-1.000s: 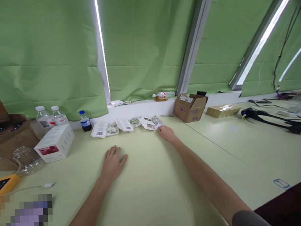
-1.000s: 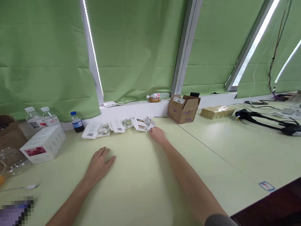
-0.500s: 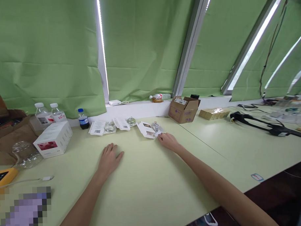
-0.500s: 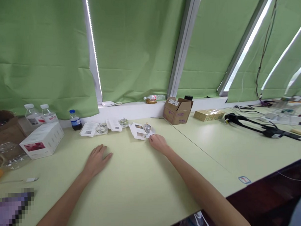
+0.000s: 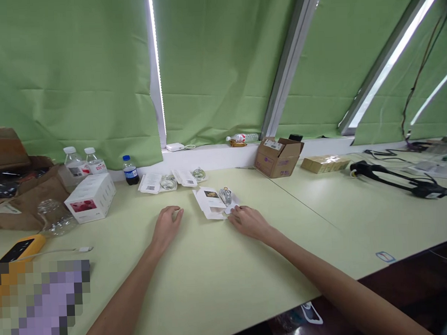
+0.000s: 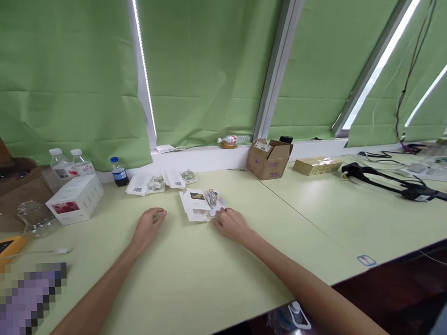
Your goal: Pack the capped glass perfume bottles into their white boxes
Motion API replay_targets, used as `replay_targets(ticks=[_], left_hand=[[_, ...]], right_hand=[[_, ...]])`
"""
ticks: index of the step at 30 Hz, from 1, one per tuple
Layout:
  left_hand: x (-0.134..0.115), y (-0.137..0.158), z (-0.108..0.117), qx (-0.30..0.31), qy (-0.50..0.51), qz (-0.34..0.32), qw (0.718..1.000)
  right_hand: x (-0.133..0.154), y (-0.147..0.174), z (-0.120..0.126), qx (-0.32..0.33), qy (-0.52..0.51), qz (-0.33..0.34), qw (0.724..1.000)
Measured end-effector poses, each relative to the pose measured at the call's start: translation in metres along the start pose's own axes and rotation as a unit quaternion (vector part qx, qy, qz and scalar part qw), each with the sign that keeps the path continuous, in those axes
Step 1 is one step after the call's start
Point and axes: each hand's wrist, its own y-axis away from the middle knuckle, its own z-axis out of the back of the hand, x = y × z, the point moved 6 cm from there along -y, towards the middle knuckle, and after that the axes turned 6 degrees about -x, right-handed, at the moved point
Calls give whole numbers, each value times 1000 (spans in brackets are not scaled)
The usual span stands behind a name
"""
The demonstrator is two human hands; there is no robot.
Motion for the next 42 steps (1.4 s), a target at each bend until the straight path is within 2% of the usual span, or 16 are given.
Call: replay_targets(ticks=[5, 11, 19, 25, 30, 42], left_hand=[[5, -2, 6, 20, 61, 86, 994], [11, 1, 15, 72, 138, 185, 970], [26, 5, 39, 89, 143, 274, 947], [41, 4, 58, 105, 108, 293, 944], [44, 3, 62, 111, 110, 280, 947], [43, 1, 64, 125, 114, 262, 950]], right_hand=[[32, 14, 1, -14, -12, 47, 999], [74, 28, 2, -19, -24, 103, 994], [122, 46, 8, -18, -39, 136, 990], [148, 57, 17, -32, -31, 158, 987], [158, 63, 18, -22, -16, 163, 986], [142, 48, 32, 34, -53, 180, 982]])
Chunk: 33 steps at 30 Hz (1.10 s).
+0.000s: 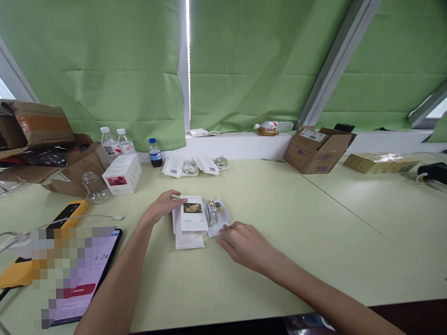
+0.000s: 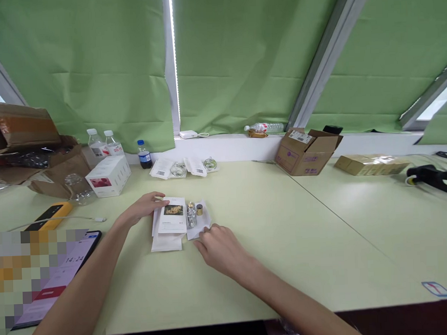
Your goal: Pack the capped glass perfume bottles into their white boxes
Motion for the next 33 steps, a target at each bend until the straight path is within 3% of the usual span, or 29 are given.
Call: replay_targets(ticks=[4, 8, 12, 16, 22, 27, 33], left_hand=[[-2, 0, -2, -1, 5, -8, 1000], [-3, 1, -3, -1, 13, -15, 1000], [-5, 3, -4, 4, 22, -15, 1000], [-5, 5, -7, 14, 24, -15, 999], [-4, 3, -10, 7, -1, -20, 1000], [-7, 6, -11, -6, -22, -20, 1000], [-6, 3, -9, -21, -27, -25, 999]], right_hand=[[-2, -3, 3, 0, -11, 5, 1000], [-15, -11, 15, -5, -85, -1, 996], [-38, -25, 32, -17, -116, -87, 989], [-41, -35, 42, -65, -136, -145, 978], [-52, -49, 26, -63, -148, -147, 976], [-60, -64, 4, -57, -135, -103, 984], [-58, -68, -9, -95, -153, -111, 977]])
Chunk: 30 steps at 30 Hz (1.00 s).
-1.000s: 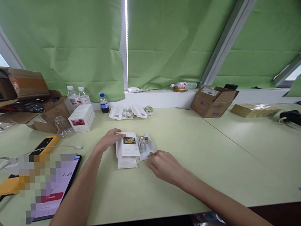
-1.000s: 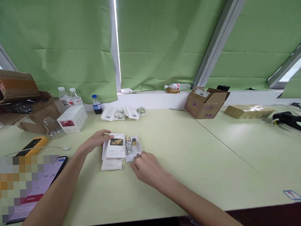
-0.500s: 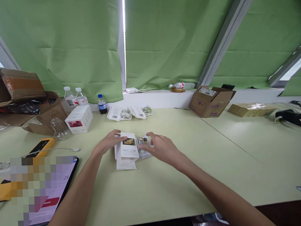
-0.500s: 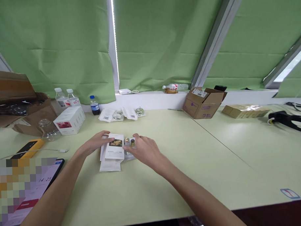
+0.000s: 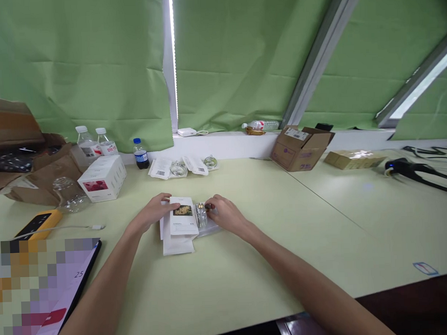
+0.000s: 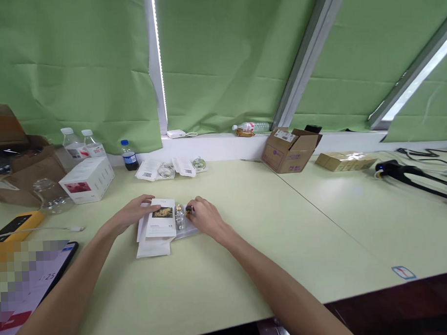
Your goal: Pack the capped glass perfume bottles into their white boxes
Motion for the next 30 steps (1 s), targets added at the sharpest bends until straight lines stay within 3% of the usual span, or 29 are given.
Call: replay_targets(ticks=[5, 13, 18, 22, 25, 30], left_hand=[[9, -8, -1, 1, -2, -2, 1000], [10, -8, -2, 9, -15, 16, 1000], [9, -9, -3, 9, -23, 12, 1000], [12, -10, -4, 8, -17, 9, 1000], [12, -10, -3, 3, -7, 9, 1000], [9, -9, -4, -10, -4, 2, 1000]], right_hand=[[-23, -5, 21, -88, -38, -18, 995], [-125, -6, 37, -71, 56, -185, 979], [-147, -3, 45, -73, 60, -219, 971], [-131, -3, 53, -116, 65, -213, 968], [-88, -1, 57, -177, 20, -122, 976], [-2, 15, 31, -83, -50, 15, 995]])
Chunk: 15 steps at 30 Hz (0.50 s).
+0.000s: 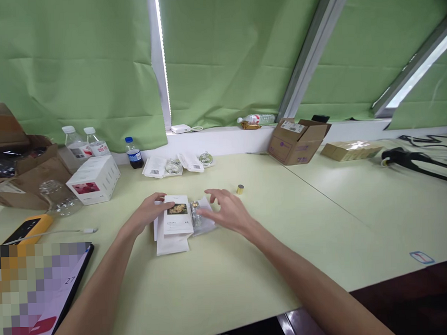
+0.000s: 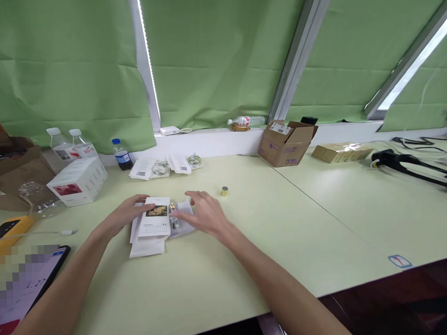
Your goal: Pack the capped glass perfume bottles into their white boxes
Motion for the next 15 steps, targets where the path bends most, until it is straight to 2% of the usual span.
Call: replay_targets(ticks=[2, 5, 15], left_hand=[[0, -1, -2, 2, 3, -2, 1000], [1, -2, -3, -5, 2, -3, 1000], [-1, 0, -2, -12, -9, 7, 1000]], right_hand=[[20, 7, -10, 16, 1, 7, 1000], [31, 10, -20, 21, 16, 1, 1000], [13, 9, -16, 5, -6, -36, 999]])
